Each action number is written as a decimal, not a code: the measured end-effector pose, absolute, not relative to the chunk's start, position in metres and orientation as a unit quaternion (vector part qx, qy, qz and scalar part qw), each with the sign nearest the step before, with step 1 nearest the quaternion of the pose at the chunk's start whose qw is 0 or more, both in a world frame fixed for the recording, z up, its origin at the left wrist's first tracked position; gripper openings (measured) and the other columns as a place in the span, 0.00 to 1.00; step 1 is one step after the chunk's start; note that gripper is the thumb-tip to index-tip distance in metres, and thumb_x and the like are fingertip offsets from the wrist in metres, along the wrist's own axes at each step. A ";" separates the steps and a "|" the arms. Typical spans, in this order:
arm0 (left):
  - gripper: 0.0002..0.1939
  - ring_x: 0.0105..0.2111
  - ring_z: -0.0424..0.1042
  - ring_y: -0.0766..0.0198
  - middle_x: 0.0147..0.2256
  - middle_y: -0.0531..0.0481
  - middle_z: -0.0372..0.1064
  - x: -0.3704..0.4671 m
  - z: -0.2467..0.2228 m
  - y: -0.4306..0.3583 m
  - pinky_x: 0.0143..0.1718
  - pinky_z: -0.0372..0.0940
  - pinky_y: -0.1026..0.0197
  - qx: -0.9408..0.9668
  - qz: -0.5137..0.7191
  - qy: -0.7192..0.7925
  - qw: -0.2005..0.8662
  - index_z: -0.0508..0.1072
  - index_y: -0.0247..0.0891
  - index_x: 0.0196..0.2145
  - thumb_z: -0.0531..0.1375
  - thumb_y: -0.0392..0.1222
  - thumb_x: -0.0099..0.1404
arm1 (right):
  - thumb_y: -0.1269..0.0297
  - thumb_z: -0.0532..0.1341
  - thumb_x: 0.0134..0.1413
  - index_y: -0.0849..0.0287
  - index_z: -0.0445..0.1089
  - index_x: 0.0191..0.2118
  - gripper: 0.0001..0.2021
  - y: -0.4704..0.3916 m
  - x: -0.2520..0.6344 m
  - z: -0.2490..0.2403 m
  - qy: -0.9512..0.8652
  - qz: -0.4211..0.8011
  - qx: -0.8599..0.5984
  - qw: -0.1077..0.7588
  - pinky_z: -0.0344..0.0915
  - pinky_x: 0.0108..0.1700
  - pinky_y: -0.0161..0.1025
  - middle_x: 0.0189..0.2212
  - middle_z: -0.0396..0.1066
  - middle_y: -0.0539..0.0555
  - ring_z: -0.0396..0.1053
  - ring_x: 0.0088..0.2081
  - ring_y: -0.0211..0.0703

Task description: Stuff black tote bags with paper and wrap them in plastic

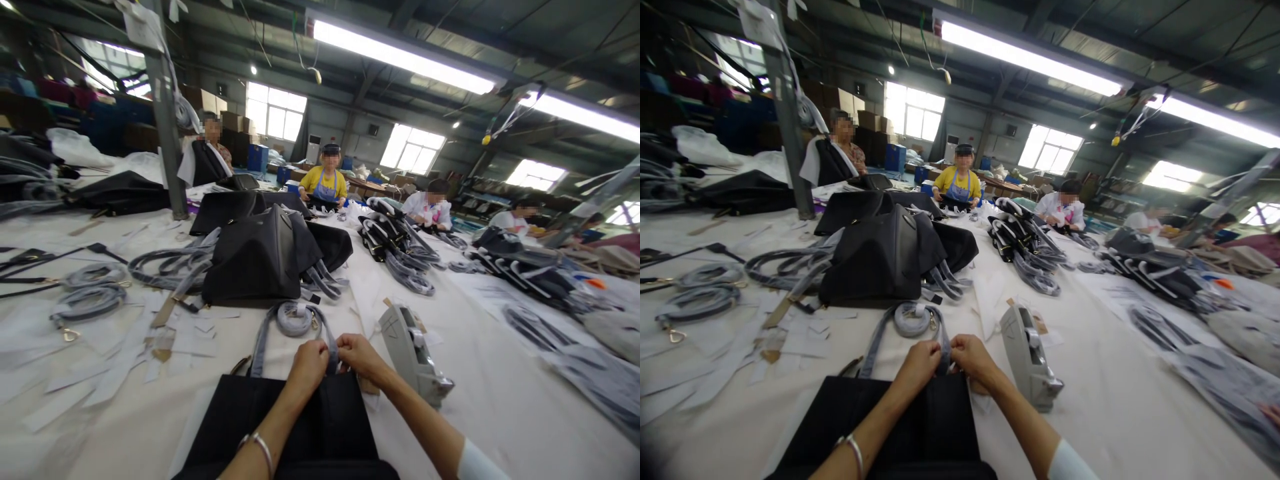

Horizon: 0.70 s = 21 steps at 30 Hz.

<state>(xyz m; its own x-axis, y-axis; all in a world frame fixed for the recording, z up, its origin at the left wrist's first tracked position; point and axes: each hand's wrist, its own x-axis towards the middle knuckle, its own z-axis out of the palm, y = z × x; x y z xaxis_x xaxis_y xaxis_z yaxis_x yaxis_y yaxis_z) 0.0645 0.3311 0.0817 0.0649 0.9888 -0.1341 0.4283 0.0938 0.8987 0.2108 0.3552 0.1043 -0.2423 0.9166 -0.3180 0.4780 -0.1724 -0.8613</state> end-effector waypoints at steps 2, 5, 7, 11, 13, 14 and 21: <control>0.10 0.23 0.69 0.64 0.21 0.52 0.68 0.064 0.085 0.329 0.27 0.58 0.65 0.590 0.327 0.603 0.425 0.72 0.36 0.23 0.54 0.33 0.59 | 0.68 0.60 0.42 0.60 0.67 0.27 0.03 0.357 0.214 0.105 -0.606 0.504 -0.577 0.214 0.59 0.22 0.29 0.18 0.70 0.45 0.66 0.20 0.33; 0.10 0.22 0.68 0.66 0.19 0.54 0.64 0.064 0.087 0.327 0.27 0.57 0.66 0.585 0.332 0.604 0.428 0.71 0.37 0.23 0.55 0.33 0.59 | 0.69 0.60 0.43 0.61 0.68 0.26 0.02 0.359 0.224 0.107 -0.603 0.522 -0.569 0.201 0.58 0.24 0.29 0.18 0.70 0.46 0.64 0.20 0.32; 0.09 0.22 0.68 0.67 0.20 0.55 0.64 0.064 0.087 0.326 0.26 0.57 0.66 0.578 0.338 0.600 0.438 0.72 0.37 0.24 0.55 0.34 0.60 | 0.67 0.61 0.44 0.61 0.70 0.29 0.05 0.361 0.233 0.109 -0.598 0.543 -0.557 0.190 0.59 0.25 0.29 0.21 0.72 0.47 0.64 0.21 0.31; 0.09 0.20 0.68 0.67 0.21 0.55 0.64 0.066 0.088 0.327 0.24 0.59 0.67 0.548 0.354 0.595 0.469 0.71 0.37 0.26 0.54 0.37 0.63 | 0.61 0.63 0.44 0.63 0.73 0.39 0.15 0.360 0.251 0.115 -0.590 0.575 -0.542 0.167 0.59 0.27 0.30 0.24 0.73 0.48 0.64 0.23 0.32; 0.09 0.19 0.69 0.68 0.20 0.56 0.63 0.066 0.090 0.327 0.23 0.59 0.67 0.526 0.365 0.598 0.482 0.69 0.37 0.26 0.53 0.37 0.63 | 0.60 0.65 0.42 0.63 0.73 0.38 0.15 0.359 0.256 0.119 -0.589 0.578 -0.543 0.157 0.59 0.27 0.30 0.23 0.72 0.48 0.64 0.23 0.32; 0.09 0.18 0.69 0.68 0.20 0.56 0.63 0.066 0.091 0.327 0.22 0.58 0.67 0.514 0.370 0.600 0.488 0.68 0.37 0.26 0.53 0.37 0.63 | 0.60 0.65 0.41 0.64 0.73 0.37 0.15 0.359 0.258 0.120 -0.590 0.578 -0.543 0.153 0.59 0.28 0.31 0.23 0.71 0.47 0.64 0.23 0.32; 0.06 0.15 0.65 0.66 0.16 0.56 0.62 0.062 0.094 0.330 0.17 0.52 0.67 0.403 0.404 0.593 0.568 0.67 0.36 0.28 0.53 0.39 0.59 | 0.64 0.67 0.36 0.62 0.72 0.35 0.15 0.351 0.263 0.126 -0.609 0.567 -0.542 0.114 0.62 0.27 0.30 0.22 0.68 0.45 0.65 0.23 0.33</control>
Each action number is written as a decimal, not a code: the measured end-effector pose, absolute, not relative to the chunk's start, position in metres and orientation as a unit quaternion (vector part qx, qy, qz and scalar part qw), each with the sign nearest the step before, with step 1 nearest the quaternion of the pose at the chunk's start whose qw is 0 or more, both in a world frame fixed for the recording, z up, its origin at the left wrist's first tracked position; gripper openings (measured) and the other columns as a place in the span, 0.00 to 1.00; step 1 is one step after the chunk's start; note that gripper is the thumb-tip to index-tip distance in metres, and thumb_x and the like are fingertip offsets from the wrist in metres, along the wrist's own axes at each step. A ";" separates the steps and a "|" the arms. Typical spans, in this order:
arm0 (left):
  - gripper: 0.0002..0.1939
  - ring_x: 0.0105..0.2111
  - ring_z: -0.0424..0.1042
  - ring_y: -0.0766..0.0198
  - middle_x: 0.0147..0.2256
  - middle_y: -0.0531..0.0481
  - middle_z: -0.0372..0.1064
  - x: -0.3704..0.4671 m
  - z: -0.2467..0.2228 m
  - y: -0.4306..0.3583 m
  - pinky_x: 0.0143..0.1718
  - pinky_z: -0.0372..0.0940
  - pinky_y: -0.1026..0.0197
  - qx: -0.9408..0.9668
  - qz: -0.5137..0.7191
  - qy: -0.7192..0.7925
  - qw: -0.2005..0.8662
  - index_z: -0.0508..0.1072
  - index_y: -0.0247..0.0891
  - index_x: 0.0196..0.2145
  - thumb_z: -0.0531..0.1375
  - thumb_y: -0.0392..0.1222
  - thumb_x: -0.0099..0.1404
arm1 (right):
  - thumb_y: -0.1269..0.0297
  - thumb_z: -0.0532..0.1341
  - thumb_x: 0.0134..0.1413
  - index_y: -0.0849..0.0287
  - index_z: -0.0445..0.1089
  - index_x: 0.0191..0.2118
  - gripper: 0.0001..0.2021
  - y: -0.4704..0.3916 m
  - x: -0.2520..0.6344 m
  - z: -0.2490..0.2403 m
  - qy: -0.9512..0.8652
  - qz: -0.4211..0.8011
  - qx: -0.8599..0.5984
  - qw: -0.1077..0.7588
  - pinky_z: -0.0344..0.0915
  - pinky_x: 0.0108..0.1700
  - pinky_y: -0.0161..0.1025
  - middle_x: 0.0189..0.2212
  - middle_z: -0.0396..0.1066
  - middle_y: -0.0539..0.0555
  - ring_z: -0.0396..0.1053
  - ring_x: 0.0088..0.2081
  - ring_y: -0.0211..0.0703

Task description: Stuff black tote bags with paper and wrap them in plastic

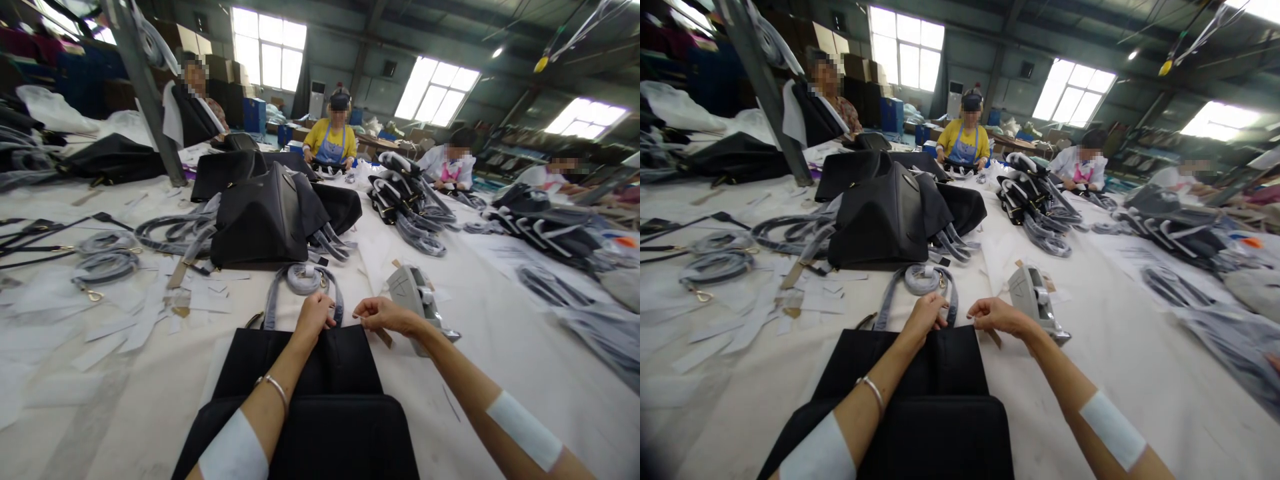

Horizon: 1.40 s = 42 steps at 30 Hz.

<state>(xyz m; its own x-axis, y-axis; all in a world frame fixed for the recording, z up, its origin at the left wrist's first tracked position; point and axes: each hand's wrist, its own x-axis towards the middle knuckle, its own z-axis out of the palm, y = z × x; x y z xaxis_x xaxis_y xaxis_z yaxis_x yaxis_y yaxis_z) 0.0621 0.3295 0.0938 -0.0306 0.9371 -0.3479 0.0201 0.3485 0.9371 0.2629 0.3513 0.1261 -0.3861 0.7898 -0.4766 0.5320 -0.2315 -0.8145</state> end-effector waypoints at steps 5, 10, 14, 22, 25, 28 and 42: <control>0.06 0.19 0.62 0.69 0.21 0.53 0.63 0.060 0.096 0.330 0.20 0.54 0.68 0.344 0.479 0.551 0.590 0.66 0.36 0.23 0.52 0.39 0.53 | 0.68 0.63 0.41 0.62 0.73 0.27 0.04 0.338 0.265 0.135 -0.638 0.498 -0.581 0.089 0.65 0.24 0.31 0.22 0.71 0.50 0.68 0.24 0.36; 0.09 0.25 0.63 0.69 0.21 0.54 0.60 0.063 0.101 0.329 0.28 0.58 0.68 0.324 0.564 0.507 0.566 0.62 0.37 0.19 0.54 0.43 0.51 | 0.59 0.65 0.46 0.62 0.72 0.30 0.10 0.330 0.261 0.153 -0.621 0.431 -0.616 0.221 0.65 0.23 0.31 0.22 0.72 0.51 0.70 0.24 0.38; 0.11 0.22 0.58 0.71 0.19 0.57 0.56 0.065 0.102 0.330 0.27 0.57 0.67 0.324 0.593 0.484 0.556 0.67 0.37 0.23 0.56 0.48 0.53 | 0.50 0.69 0.42 0.61 0.71 0.32 0.18 0.332 0.241 0.143 -0.541 0.538 -0.529 0.371 0.63 0.22 0.30 0.27 0.74 0.52 0.72 0.28 0.39; 0.12 0.24 0.62 0.68 0.27 0.52 0.65 0.061 0.106 0.327 0.27 0.58 0.65 0.380 0.594 0.511 0.492 0.77 0.36 0.30 0.57 0.46 0.59 | 0.58 0.70 0.40 0.62 0.71 0.25 0.13 0.347 0.199 0.120 -0.572 0.579 -0.495 0.303 0.53 0.17 0.28 0.16 0.69 0.47 0.59 0.15 0.29; 0.09 0.37 0.69 0.63 0.36 0.49 0.69 0.066 0.112 0.318 0.42 0.62 0.63 0.463 0.583 0.526 0.411 0.77 0.38 0.27 0.58 0.41 0.60 | 0.65 0.69 0.38 0.59 0.69 0.30 0.11 0.352 0.194 0.116 -0.573 0.556 -0.515 0.312 0.52 0.15 0.27 0.13 0.67 0.42 0.61 0.14 0.32; 0.11 0.41 0.70 0.62 0.42 0.48 0.70 0.071 0.114 0.312 0.46 0.63 0.61 0.583 0.526 0.536 0.308 0.75 0.39 0.28 0.55 0.40 0.64 | 0.67 0.67 0.38 0.58 0.68 0.36 0.14 0.355 0.196 0.109 -0.555 0.552 -0.523 0.337 0.56 0.16 0.28 0.14 0.67 0.41 0.63 0.14 0.34; 0.12 0.26 0.69 0.64 0.24 0.54 0.70 0.065 0.097 0.324 0.29 0.61 0.64 0.547 0.460 0.587 0.381 0.75 0.40 0.27 0.58 0.47 0.63 | 0.49 0.72 0.38 0.59 0.70 0.33 0.21 0.342 0.222 0.099 -0.482 0.598 -0.517 0.377 0.71 0.29 0.36 0.25 0.74 0.52 0.73 0.27 0.39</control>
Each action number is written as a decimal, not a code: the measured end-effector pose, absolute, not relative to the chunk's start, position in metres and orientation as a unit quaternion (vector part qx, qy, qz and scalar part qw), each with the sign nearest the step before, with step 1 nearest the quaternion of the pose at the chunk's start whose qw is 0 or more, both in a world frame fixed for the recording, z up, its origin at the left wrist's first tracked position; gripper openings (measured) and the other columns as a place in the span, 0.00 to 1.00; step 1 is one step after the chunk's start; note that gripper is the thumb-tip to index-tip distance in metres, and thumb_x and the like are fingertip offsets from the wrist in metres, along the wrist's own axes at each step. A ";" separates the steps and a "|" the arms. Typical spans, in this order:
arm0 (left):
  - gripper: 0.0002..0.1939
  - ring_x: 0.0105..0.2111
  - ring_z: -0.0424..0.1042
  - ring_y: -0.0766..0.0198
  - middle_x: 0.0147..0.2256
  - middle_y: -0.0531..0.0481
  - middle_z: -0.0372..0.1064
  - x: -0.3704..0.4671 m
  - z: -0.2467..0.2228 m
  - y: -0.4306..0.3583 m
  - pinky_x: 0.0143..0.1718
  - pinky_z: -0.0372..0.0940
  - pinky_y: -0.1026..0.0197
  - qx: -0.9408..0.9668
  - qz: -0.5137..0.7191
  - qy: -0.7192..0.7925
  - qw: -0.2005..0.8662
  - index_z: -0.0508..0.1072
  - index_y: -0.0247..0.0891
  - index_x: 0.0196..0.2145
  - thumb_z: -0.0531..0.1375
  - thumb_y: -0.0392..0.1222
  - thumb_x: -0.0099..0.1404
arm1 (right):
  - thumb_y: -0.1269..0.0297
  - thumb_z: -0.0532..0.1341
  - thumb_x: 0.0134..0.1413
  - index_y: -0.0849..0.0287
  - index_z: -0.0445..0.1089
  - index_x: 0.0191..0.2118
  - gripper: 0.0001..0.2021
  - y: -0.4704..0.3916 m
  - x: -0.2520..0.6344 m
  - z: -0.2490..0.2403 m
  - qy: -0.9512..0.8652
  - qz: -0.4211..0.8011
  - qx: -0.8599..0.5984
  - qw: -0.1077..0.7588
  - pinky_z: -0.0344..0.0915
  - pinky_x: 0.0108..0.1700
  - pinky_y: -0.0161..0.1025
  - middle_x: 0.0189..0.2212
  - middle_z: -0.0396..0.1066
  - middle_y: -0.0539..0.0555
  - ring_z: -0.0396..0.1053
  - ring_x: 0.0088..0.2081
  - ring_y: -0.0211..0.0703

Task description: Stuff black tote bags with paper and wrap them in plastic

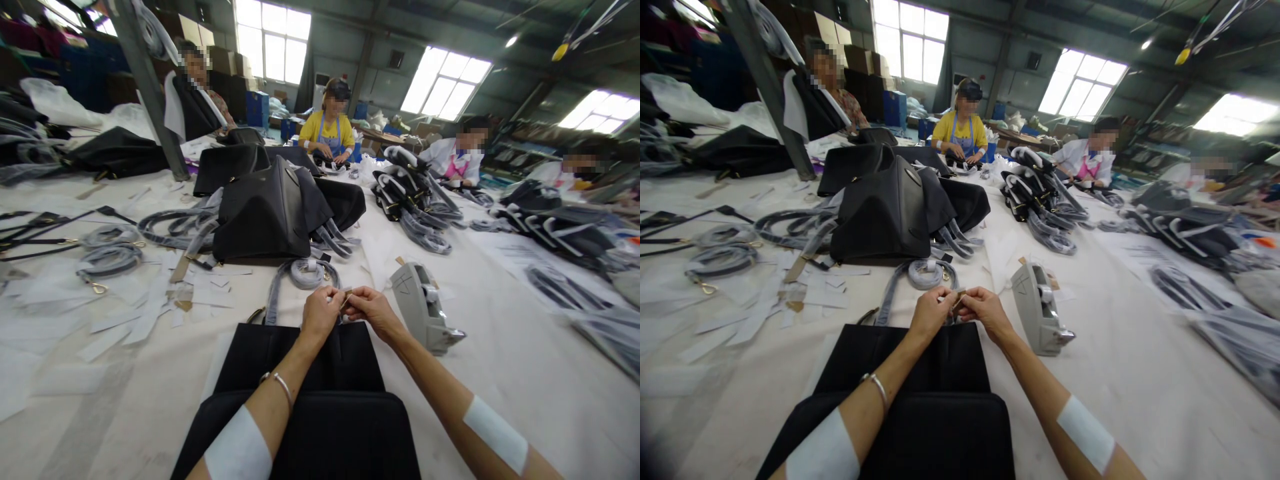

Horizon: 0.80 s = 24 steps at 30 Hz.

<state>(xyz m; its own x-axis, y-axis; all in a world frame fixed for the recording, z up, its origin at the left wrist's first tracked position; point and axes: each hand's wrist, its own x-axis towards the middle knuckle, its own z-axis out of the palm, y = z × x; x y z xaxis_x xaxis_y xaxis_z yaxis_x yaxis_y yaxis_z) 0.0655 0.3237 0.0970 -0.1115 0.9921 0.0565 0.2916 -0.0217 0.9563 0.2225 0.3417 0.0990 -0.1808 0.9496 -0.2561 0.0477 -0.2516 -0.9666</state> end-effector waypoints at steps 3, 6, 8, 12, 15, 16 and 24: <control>0.11 0.29 0.68 0.63 0.26 0.52 0.68 0.062 0.094 0.328 0.34 0.62 0.62 0.518 0.493 0.606 0.348 0.70 0.39 0.24 0.56 0.41 0.63 | 0.52 0.72 0.40 0.61 0.74 0.34 0.19 0.343 0.226 0.102 -0.503 0.589 -0.526 0.350 0.66 0.26 0.33 0.28 0.76 0.54 0.72 0.27 0.39; 0.10 0.37 0.68 0.60 0.32 0.49 0.68 0.058 0.095 0.333 0.43 0.63 0.58 0.479 0.547 0.617 0.300 0.68 0.39 0.28 0.51 0.40 0.66 | 0.52 0.71 0.42 0.61 0.76 0.37 0.19 0.347 0.231 0.109 -0.524 0.562 -0.539 0.344 0.62 0.25 0.33 0.32 0.76 0.55 0.72 0.31 0.42; 0.10 0.42 0.68 0.60 0.38 0.47 0.68 0.056 0.099 0.332 0.48 0.62 0.57 0.467 0.580 0.607 0.278 0.67 0.39 0.32 0.49 0.41 0.69 | 0.52 0.70 0.43 0.59 0.77 0.40 0.20 0.350 0.230 0.115 -0.539 0.533 -0.541 0.364 0.64 0.30 0.35 0.35 0.76 0.54 0.71 0.36 0.44; 0.11 0.45 0.68 0.60 0.41 0.47 0.68 0.057 0.107 0.328 0.50 0.61 0.59 0.476 0.622 0.544 0.301 0.69 0.39 0.35 0.51 0.46 0.69 | 0.56 0.73 0.39 0.58 0.77 0.40 0.20 0.351 0.214 0.123 -0.580 0.554 -0.472 0.367 0.65 0.44 0.39 0.35 0.76 0.51 0.70 0.39 0.44; 0.11 0.44 0.69 0.60 0.40 0.47 0.69 0.058 0.102 0.330 0.50 0.62 0.59 0.481 0.571 0.553 0.368 0.70 0.39 0.37 0.51 0.46 0.69 | 0.56 0.73 0.37 0.61 0.76 0.29 0.15 0.350 0.207 0.115 -0.559 0.583 -0.463 0.364 0.66 0.40 0.39 0.26 0.74 0.50 0.70 0.32 0.42; 0.11 0.46 0.69 0.60 0.41 0.46 0.69 0.059 0.098 0.331 0.51 0.62 0.59 0.479 0.551 0.566 0.383 0.70 0.38 0.38 0.52 0.45 0.69 | 0.54 0.73 0.39 0.60 0.74 0.28 0.15 0.349 0.207 0.110 -0.544 0.582 -0.476 0.373 0.66 0.38 0.39 0.24 0.73 0.49 0.70 0.30 0.41; 0.14 0.32 0.75 0.62 0.36 0.46 0.75 0.067 0.071 0.338 0.36 0.68 0.61 0.461 0.402 0.621 0.490 0.66 0.37 0.47 0.55 0.46 0.67 | 0.45 0.71 0.39 0.58 0.71 0.36 0.24 0.339 0.231 0.087 -0.467 0.673 -0.465 0.336 0.71 0.39 0.42 0.31 0.76 0.55 0.76 0.33 0.46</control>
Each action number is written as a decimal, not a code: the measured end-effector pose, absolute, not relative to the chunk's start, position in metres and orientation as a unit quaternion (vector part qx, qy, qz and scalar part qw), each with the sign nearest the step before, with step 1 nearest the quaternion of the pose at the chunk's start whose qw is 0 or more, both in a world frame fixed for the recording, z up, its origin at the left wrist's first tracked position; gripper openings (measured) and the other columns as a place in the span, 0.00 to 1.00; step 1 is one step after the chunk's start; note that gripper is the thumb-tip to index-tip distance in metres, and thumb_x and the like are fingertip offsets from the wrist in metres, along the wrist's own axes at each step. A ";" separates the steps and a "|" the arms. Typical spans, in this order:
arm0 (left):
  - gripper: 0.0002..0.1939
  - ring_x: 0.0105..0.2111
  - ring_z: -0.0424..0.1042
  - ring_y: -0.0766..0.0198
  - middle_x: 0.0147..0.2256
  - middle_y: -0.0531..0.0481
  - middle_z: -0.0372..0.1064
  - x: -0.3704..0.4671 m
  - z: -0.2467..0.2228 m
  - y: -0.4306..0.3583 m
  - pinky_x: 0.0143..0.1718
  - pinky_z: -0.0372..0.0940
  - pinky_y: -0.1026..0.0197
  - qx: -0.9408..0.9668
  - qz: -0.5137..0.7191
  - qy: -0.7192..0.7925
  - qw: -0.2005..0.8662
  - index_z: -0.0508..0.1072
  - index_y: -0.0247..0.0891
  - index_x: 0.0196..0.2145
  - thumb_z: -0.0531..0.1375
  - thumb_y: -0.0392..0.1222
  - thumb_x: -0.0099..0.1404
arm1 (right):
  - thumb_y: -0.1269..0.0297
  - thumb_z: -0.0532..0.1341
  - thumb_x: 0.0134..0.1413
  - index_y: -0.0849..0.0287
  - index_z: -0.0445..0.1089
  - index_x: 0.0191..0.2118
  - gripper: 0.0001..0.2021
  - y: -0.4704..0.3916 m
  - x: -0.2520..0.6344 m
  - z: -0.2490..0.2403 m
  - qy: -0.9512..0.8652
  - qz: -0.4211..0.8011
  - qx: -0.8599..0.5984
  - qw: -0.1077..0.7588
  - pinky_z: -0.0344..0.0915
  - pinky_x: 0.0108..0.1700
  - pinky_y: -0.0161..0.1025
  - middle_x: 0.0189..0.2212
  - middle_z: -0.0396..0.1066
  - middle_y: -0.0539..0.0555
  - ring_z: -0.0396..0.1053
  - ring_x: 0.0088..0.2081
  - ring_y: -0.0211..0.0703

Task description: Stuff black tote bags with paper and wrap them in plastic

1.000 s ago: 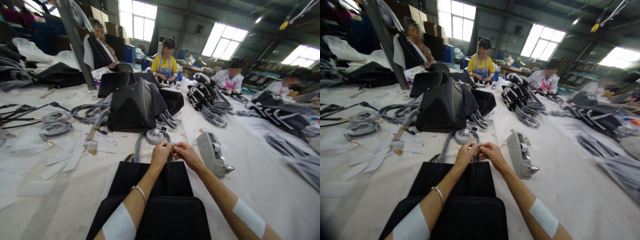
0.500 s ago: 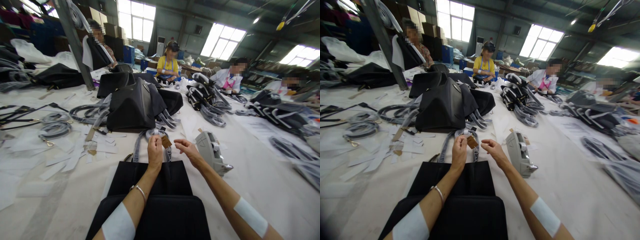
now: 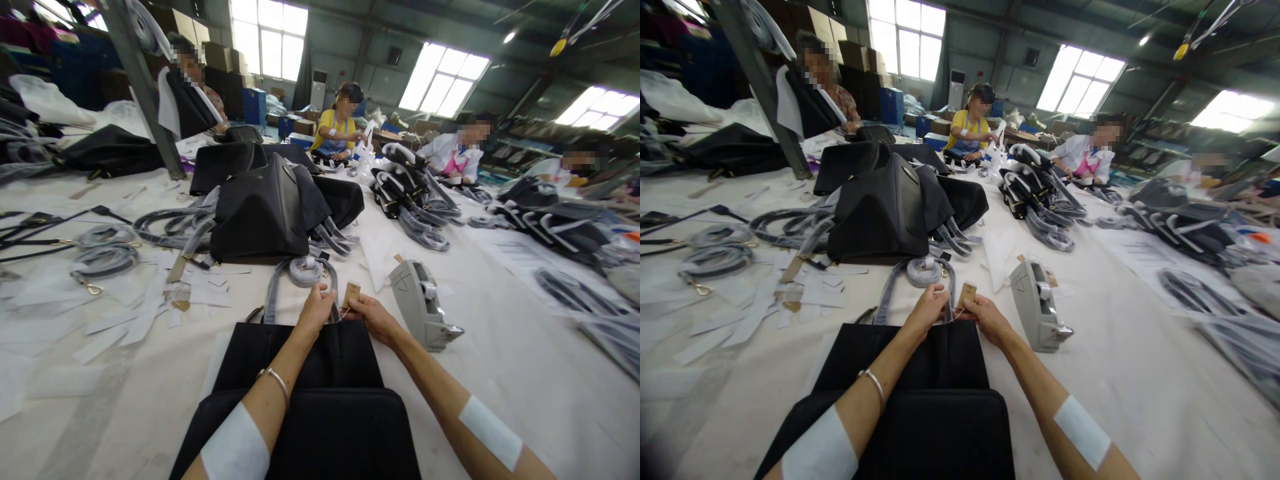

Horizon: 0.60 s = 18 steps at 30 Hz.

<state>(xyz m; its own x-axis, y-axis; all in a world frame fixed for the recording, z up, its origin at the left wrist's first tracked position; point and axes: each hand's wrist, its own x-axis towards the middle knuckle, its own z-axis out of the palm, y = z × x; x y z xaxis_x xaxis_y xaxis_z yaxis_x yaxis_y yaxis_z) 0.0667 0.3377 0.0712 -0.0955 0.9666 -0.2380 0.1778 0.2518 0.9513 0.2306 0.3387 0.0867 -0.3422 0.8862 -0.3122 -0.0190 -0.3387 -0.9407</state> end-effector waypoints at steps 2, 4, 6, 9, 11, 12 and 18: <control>0.15 0.30 0.76 0.61 0.35 0.46 0.75 0.067 0.074 0.337 0.33 0.67 0.61 0.467 0.373 0.627 0.500 0.65 0.36 0.48 0.54 0.47 0.67 | 0.46 0.72 0.40 0.59 0.72 0.37 0.24 0.339 0.233 0.089 -0.468 0.692 -0.453 0.311 0.71 0.39 0.42 0.32 0.77 0.55 0.76 0.33 0.46; 0.14 0.32 0.76 0.58 0.35 0.43 0.75 0.067 0.079 0.335 0.34 0.67 0.60 0.480 0.347 0.635 0.496 0.66 0.35 0.45 0.54 0.48 0.66 | 0.47 0.72 0.41 0.59 0.72 0.38 0.23 0.340 0.234 0.091 -0.472 0.701 -0.443 0.301 0.70 0.39 0.41 0.32 0.77 0.54 0.75 0.32 0.45; 0.14 0.37 0.76 0.54 0.37 0.40 0.75 0.066 0.085 0.332 0.39 0.67 0.57 0.498 0.327 0.647 0.477 0.67 0.35 0.42 0.56 0.48 0.65 | 0.47 0.71 0.43 0.59 0.72 0.39 0.22 0.340 0.234 0.093 -0.477 0.703 -0.431 0.304 0.69 0.40 0.39 0.32 0.77 0.52 0.74 0.32 0.42; 0.15 0.44 0.73 0.51 0.42 0.37 0.74 0.066 0.093 0.328 0.46 0.64 0.55 0.524 0.311 0.654 0.448 0.67 0.35 0.44 0.58 0.47 0.63 | 0.47 0.71 0.44 0.60 0.73 0.39 0.22 0.338 0.234 0.096 -0.489 0.709 -0.414 0.294 0.66 0.39 0.36 0.32 0.76 0.51 0.72 0.31 0.39; 0.18 0.46 0.73 0.53 0.45 0.38 0.74 0.066 0.095 0.326 0.46 0.64 0.57 0.539 0.306 0.645 0.448 0.66 0.35 0.48 0.57 0.46 0.64 | 0.48 0.71 0.44 0.61 0.74 0.38 0.22 0.336 0.236 0.099 -0.498 0.718 -0.406 0.268 0.64 0.37 0.34 0.31 0.76 0.51 0.70 0.30 0.38; 0.19 0.45 0.73 0.54 0.45 0.38 0.74 0.067 0.095 0.326 0.46 0.64 0.58 0.545 0.301 0.639 0.452 0.65 0.35 0.50 0.56 0.47 0.64 | 0.48 0.71 0.44 0.62 0.74 0.37 0.21 0.336 0.237 0.101 -0.503 0.722 -0.402 0.253 0.64 0.37 0.34 0.30 0.76 0.51 0.70 0.31 0.38; 0.21 0.44 0.74 0.51 0.45 0.37 0.74 0.067 0.092 0.326 0.43 0.65 0.57 0.565 0.266 0.641 0.446 0.67 0.35 0.47 0.58 0.51 0.62 | 0.50 0.72 0.43 0.60 0.70 0.29 0.19 0.335 0.245 0.101 -0.478 0.701 -0.444 0.288 0.64 0.37 0.36 0.27 0.74 0.50 0.70 0.31 0.40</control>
<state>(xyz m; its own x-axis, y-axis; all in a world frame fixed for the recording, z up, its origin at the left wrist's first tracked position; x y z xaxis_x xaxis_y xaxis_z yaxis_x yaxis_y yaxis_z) 0.0666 0.3257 0.0915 0.0361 0.9619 -0.2711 0.4867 0.2200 0.8454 0.2450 0.3346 0.1010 -0.4394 0.8284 -0.3473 0.0212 -0.3770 -0.9260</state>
